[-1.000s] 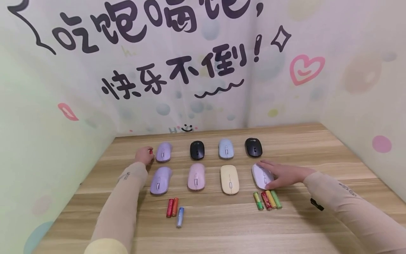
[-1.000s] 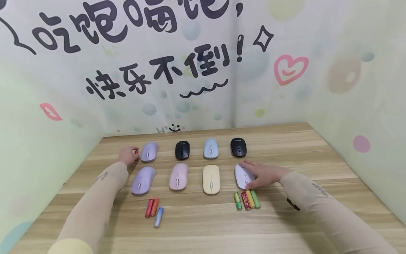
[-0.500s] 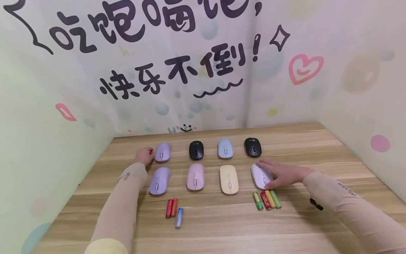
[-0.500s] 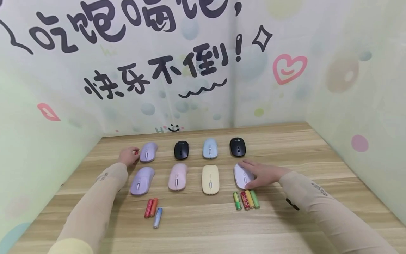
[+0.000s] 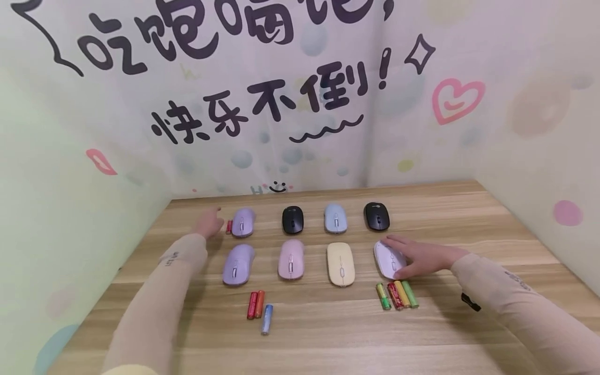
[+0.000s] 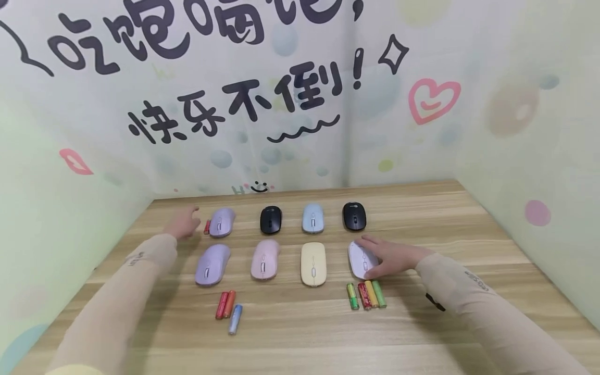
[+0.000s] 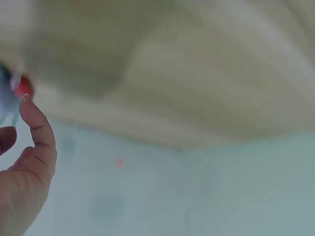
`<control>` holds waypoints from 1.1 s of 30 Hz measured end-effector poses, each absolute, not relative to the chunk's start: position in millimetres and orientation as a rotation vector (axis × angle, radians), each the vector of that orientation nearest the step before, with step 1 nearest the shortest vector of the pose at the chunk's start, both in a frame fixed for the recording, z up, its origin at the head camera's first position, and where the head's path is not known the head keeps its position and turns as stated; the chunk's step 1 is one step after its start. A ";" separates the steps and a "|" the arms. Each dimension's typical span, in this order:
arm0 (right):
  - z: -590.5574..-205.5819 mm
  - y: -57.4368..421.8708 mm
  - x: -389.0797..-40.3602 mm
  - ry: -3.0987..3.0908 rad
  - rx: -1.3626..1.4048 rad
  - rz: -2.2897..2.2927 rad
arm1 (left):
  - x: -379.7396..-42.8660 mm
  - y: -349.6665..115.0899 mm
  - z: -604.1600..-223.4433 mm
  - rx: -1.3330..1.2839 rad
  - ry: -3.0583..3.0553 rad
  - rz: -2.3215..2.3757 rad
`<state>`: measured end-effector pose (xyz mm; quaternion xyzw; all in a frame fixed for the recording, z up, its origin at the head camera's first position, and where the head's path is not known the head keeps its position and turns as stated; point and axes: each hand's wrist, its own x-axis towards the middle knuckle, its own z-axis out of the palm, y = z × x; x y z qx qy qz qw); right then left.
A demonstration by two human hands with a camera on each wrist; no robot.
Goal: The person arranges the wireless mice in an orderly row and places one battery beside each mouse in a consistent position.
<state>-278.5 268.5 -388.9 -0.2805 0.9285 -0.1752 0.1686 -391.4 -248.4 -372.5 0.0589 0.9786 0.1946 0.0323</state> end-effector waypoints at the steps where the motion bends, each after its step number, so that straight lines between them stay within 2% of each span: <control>1: -388.9 268.9 -278.4 2.642 -0.796 -0.498 | -383.3 -247.7 -362.5 0.212 3.027 0.590; 5: -389.4 269.7 -278.7 2.649 -0.791 -0.492 | -357.8 -239.9 -336.9 0.303 3.075 0.488; 9: -390.0 269.3 -279.1 2.650 -0.792 -0.490 | -321.3 -215.9 -327.8 0.333 3.042 0.311; 15: -389.3 268.3 -278.0 2.659 -0.806 -0.492 | -254.8 -176.6 -336.9 0.441 2.927 0.294; 19: -389.2 267.7 -277.2 2.663 -0.813 -0.490 | -225.4 -160.2 -351.2 0.533 2.944 0.350; 25: -389.1 267.5 -276.0 2.662 -0.799 -0.492 | -201.0 -150.5 -364.1 0.532 2.952 0.371; 33: -387.1 267.2 -274.9 2.658 -0.809 -0.493 | -195.2 -154.4 -380.7 0.604 3.017 0.412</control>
